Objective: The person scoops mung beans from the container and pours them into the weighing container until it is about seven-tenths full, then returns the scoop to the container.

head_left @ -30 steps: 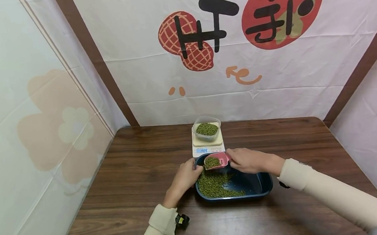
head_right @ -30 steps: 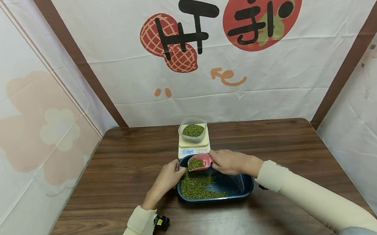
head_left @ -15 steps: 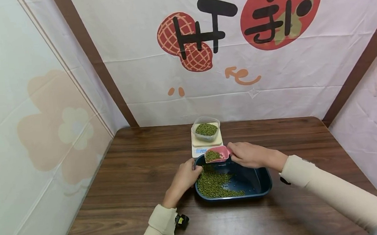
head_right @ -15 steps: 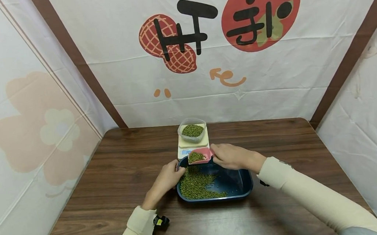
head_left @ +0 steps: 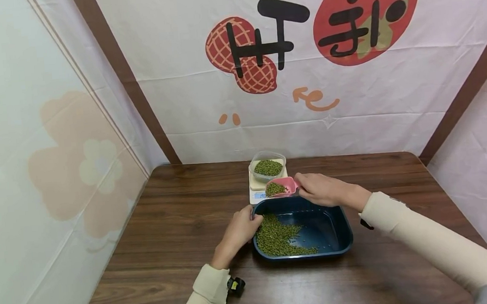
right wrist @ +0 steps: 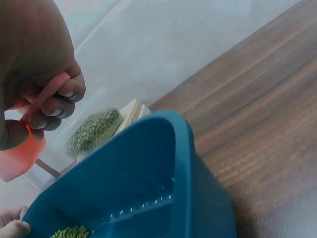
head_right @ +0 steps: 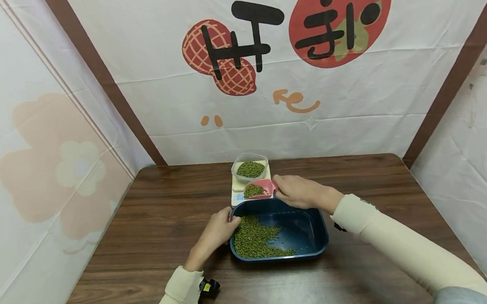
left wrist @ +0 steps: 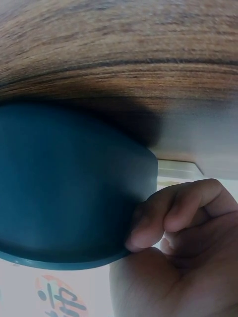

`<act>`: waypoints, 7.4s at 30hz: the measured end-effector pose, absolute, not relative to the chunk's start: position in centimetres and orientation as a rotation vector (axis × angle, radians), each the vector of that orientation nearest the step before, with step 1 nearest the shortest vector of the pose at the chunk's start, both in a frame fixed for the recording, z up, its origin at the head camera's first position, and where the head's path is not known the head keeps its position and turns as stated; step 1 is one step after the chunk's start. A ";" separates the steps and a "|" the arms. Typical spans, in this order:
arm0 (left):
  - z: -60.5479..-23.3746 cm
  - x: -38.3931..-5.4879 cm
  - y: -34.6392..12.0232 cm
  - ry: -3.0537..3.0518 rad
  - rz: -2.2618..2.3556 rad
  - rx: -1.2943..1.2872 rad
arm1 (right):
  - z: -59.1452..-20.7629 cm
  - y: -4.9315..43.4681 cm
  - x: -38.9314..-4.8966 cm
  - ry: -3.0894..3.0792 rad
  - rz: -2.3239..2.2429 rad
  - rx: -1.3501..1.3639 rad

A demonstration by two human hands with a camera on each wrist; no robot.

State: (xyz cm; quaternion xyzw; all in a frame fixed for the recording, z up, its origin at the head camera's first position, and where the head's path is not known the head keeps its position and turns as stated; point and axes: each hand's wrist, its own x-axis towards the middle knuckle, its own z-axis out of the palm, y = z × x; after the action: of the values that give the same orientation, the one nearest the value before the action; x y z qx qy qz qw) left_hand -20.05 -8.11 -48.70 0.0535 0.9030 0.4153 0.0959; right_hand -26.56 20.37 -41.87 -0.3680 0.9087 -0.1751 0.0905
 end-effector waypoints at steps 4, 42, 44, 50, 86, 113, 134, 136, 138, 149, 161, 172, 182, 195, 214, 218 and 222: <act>-48.7 -19.9 -8.0 2.679 1.224 0.153 | -41.7 20.4 -27.2 2.716 -0.533 -1.077; -48.7 -19.9 -8.2 2.683 1.233 0.152 | -39.6 20.1 -32.9 2.828 -0.389 -0.927; -48.7 -19.9 -8.2 2.684 1.233 0.153 | -39.6 20.0 -33.0 2.828 -0.368 -0.942; -48.7 -19.9 -8.2 2.690 1.242 0.163 | -39.4 19.7 -33.5 2.848 -0.319 -0.988; -48.7 -20.2 -8.3 2.677 1.238 0.147 | -37.2 17.6 -34.3 3.002 0.136 -1.055; -48.9 -20.0 -8.3 2.675 1.235 0.141 | -36.2 18.1 -33.8 3.031 0.224 -1.129; -48.9 -19.9 -8.3 2.694 1.256 0.182 | -37.2 19.6 -29.3 2.911 -0.153 -1.219; -48.9 -19.9 -8.3 2.696 1.251 0.177 | -37.4 19.6 -28.6 2.892 -0.176 -1.228; -48.9 -19.9 -8.3 2.694 1.248 0.179 | -37.6 19.5 -28.1 2.874 -0.198 -1.223; -48.8 -20.1 -8.2 2.730 1.207 0.188 | -38.5 19.6 -25.3 2.802 -0.202 -1.184; -48.8 -20.1 -8.2 2.752 1.186 0.186 | -40.4 19.4 -22.9 2.706 -0.230 -1.179; -48.7 -20.3 -8.1 2.738 1.196 0.169 | -42.2 18.9 -22.0 2.651 -0.204 -1.245; -48.5 -20.3 -8.0 2.731 1.183 0.157 | -43.6 18.5 -21.4 2.631 -0.115 -1.260; -48.7 -20.3 -8.1 2.712 1.210 0.157 | -44.3 18.7 -21.0 2.642 -0.002 -1.225; -47.7 -20.4 -9.4 2.996 0.930 0.244 | -44.4 19.7 -21.4 2.698 -0.152 -1.154; -47.1 -20.7 -10.2 3.024 0.916 0.286 | -44.1 20.2 -21.6 2.719 -0.190 -1.136; -46.2 -21.3 -11.0 3.050 0.898 0.342 | -43.5 21.0 -21.8 2.795 -0.202 -1.150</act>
State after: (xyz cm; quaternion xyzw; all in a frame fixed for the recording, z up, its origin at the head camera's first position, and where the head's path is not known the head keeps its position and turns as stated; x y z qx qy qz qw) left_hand -21.29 -10.99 -46.25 0.1070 0.9534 0.2807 -0.0282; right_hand -21.75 20.98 -43.52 -0.3790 0.9213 -0.0667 0.0561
